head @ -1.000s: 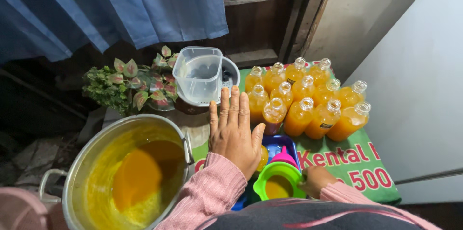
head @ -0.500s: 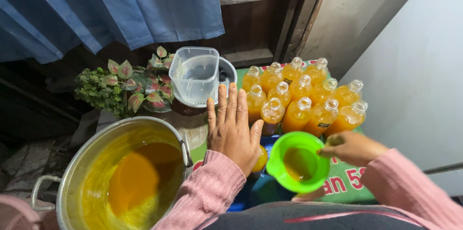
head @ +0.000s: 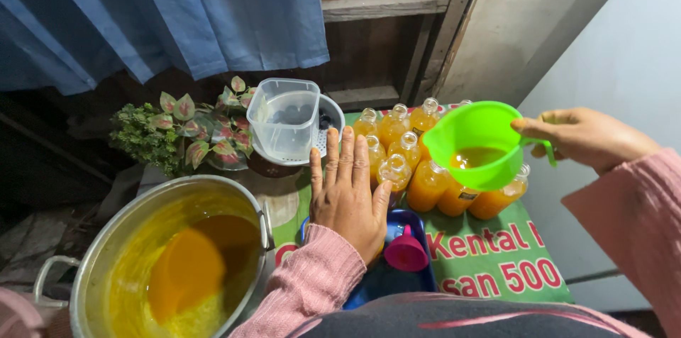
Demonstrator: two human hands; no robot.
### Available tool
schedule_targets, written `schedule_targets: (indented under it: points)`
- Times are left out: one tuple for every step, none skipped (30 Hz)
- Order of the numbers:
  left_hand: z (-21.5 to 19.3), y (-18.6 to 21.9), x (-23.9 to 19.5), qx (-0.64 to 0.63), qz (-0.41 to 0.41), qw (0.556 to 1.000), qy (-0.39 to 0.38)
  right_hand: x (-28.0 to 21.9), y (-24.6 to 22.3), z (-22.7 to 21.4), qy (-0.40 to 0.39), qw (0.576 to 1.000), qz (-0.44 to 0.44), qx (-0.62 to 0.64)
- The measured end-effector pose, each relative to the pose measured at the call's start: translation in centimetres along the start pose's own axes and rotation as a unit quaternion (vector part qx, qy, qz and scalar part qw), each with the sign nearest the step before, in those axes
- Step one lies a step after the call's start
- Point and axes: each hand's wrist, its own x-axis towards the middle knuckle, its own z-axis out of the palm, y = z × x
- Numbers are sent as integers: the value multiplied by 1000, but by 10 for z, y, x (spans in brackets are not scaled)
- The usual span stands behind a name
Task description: The person pours an orange-colored liquid from a large metal pot into multiple small plastic bottles using a green plastic funnel. The person repeatedly scoops liquid from the pot and fills the bottles one by one, placing filled bottles on a blue tray.
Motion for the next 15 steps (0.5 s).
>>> schedule_targets:
  points:
    - [0,1,0,1,-1,1000,3,3,-5,-3,2,1000,-19,-7]
    - [-1,3,0,2,-1,1000,7,5,-9,-6,4,999,-37,-14]
    - [-1,3,-1,5,-1,1000,12,8,-14,-8,6,998,-57,-22]
    - [-2,3,-1,9,-1,1000,18,11,-20,-8,8,997,-69,-32]
    - [-3,3,0,13,-2,1000,23,16,-27,-7,10,996,-82,-42]
    - [-4,4,0,10,-3,1000,24,20,-33,-7,13,994,-96,-51]
    - [-4,4,0,7,-4,1000,26,26,-40,-6,8,993,-105,-45]
    - [-4,3,1,5,-6,1000,28,33,-48,-2,2,993,-113,-39]
    - [-5,1,2,6,-2,1000,30,40,-56,0,-3,992,-122,-33]
    - [-6,-1,4,7,1,999,33,47,-62,2,2,991,-126,-46]
    - [-5,-4,6,9,5,999,36,55,-69,5,8,990,-130,-58]
    - [-4,-8,9,18,7,999,39,62,-75,8,14,988,-135,-71]
    - [-3,-13,14,27,9,999,43,70,-80,10,11,987,-147,-67]
    - [0,-18,19,37,11,998,46,77,-85,14,7,985,-160,-64]
    - [3,-24,25,48,14,998,44,84,-90,16,5,983,-171,-60]
